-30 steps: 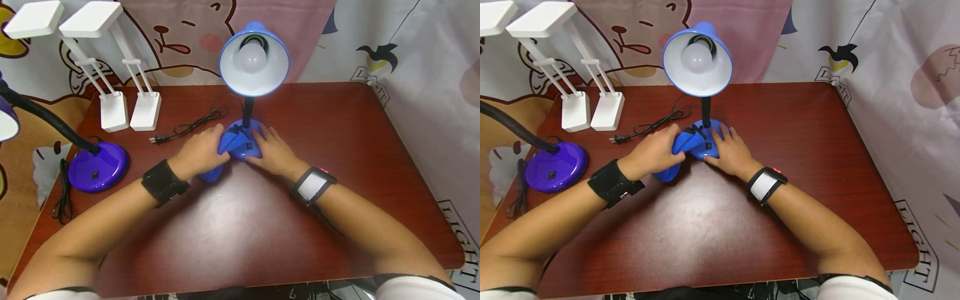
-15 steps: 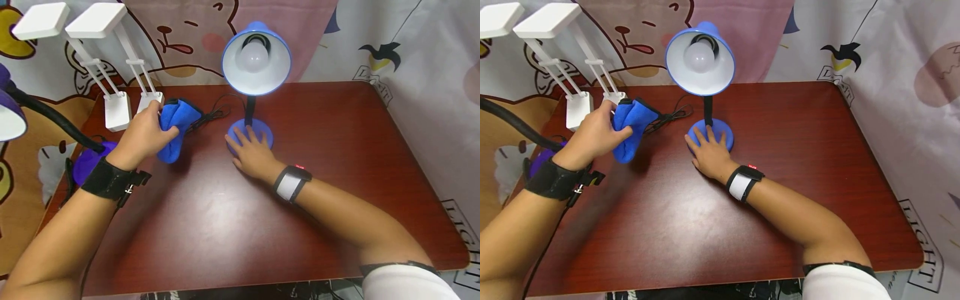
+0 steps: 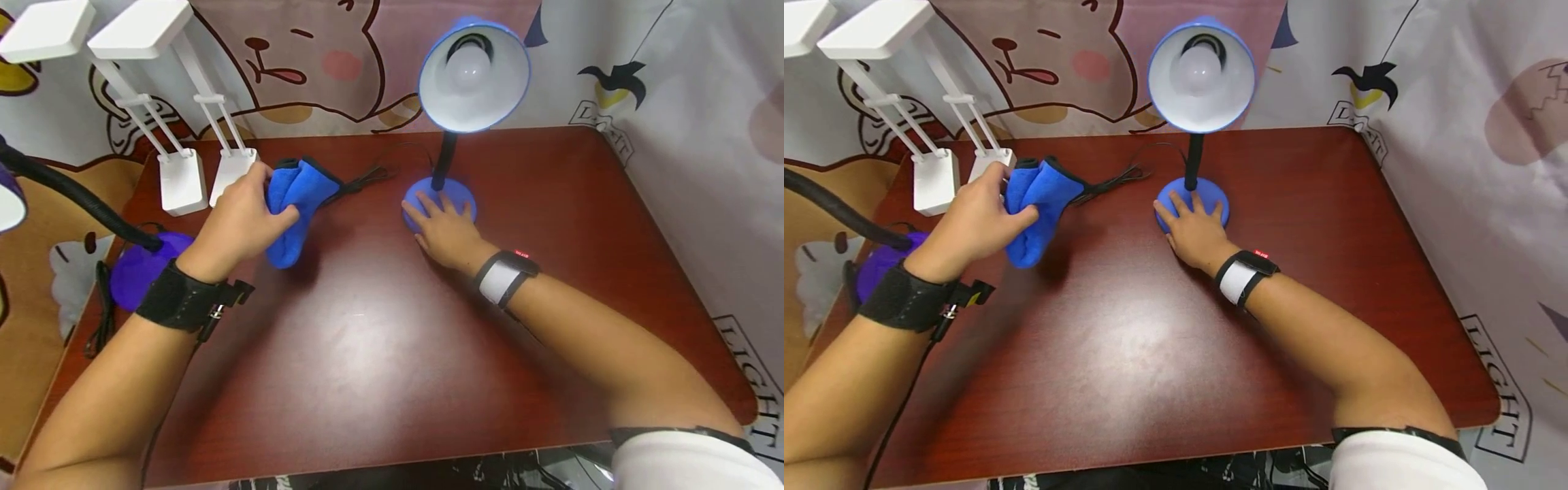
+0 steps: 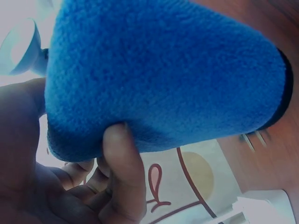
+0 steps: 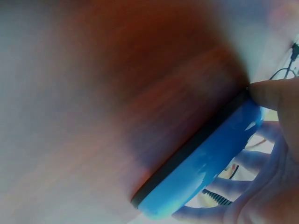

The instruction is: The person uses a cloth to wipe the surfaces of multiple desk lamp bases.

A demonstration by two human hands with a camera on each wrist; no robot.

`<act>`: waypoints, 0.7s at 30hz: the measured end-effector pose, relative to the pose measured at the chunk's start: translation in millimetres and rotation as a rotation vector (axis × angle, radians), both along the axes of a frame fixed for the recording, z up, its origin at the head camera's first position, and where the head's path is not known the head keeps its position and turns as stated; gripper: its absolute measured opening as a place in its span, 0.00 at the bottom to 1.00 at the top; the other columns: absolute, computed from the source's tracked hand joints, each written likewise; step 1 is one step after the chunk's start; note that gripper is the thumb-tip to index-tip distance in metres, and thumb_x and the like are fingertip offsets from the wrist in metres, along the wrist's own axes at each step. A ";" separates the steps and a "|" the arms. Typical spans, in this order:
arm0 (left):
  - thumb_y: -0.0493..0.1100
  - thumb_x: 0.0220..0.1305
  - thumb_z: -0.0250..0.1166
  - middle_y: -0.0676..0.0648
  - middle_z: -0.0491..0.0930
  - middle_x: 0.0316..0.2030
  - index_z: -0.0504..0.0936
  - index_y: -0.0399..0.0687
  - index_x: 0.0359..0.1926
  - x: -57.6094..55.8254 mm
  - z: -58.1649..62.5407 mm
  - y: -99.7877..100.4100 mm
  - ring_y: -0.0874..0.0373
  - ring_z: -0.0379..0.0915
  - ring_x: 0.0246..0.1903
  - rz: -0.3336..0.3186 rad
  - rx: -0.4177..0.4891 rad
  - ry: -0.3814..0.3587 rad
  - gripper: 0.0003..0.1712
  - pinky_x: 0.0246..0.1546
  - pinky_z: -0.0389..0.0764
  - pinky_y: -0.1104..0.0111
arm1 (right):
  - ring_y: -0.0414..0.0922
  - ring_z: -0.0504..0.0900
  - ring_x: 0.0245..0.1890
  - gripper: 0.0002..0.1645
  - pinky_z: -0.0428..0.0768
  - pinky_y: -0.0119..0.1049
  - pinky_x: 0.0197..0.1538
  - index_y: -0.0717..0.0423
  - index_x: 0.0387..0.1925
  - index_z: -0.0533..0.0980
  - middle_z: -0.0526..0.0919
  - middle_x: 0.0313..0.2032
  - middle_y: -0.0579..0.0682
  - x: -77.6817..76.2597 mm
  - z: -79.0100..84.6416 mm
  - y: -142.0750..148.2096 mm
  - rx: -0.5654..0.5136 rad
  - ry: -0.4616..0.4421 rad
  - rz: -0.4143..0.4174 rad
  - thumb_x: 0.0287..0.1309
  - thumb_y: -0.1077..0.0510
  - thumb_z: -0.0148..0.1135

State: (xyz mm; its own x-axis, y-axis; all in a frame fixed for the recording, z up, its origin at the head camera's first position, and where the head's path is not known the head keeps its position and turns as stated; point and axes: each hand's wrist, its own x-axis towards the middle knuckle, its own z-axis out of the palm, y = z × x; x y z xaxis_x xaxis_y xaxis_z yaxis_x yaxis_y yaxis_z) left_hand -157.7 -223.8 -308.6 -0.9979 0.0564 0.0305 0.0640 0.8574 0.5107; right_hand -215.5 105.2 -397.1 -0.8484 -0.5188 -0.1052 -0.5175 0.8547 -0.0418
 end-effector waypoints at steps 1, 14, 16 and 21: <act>0.53 0.68 0.64 0.29 0.80 0.53 0.67 0.34 0.62 0.1 0.5 2.0 0.34 0.81 0.46 -0.002 0.004 0.002 0.33 0.47 0.85 0.39 | 0.70 0.56 0.79 0.40 0.58 0.83 0.66 0.40 0.83 0.54 0.54 0.82 0.57 -4.1 1.2 7.7 -0.002 -0.018 -0.023 0.76 0.48 0.54; 0.51 0.68 0.66 0.31 0.80 0.51 0.67 0.34 0.62 -1.4 -6.1 20.1 0.37 0.81 0.46 -0.059 0.031 0.018 0.32 0.46 0.85 0.41 | 0.76 0.40 0.80 0.42 0.43 0.90 0.63 0.45 0.85 0.44 0.38 0.84 0.60 -51.2 7.1 144.6 -0.016 -0.168 -0.250 0.77 0.54 0.46; 0.50 0.68 0.66 0.32 0.80 0.51 0.67 0.34 0.62 -1.6 -7.7 22.3 0.37 0.81 0.46 -0.069 0.030 0.011 0.32 0.47 0.85 0.41 | 0.76 0.38 0.79 0.42 0.42 0.91 0.62 0.46 0.85 0.42 0.36 0.84 0.60 -56.6 8.2 164.8 -0.017 -0.187 -0.276 0.76 0.56 0.44; 0.48 0.68 0.67 0.32 0.80 0.52 0.67 0.34 0.62 -2.6 -11.9 27.7 0.36 0.83 0.46 -0.083 0.032 -0.001 0.31 0.46 0.86 0.40 | 0.75 0.34 0.79 0.41 0.39 0.90 0.62 0.48 0.85 0.39 0.32 0.83 0.61 -67.9 10.2 204.0 -0.020 -0.211 -0.349 0.76 0.59 0.37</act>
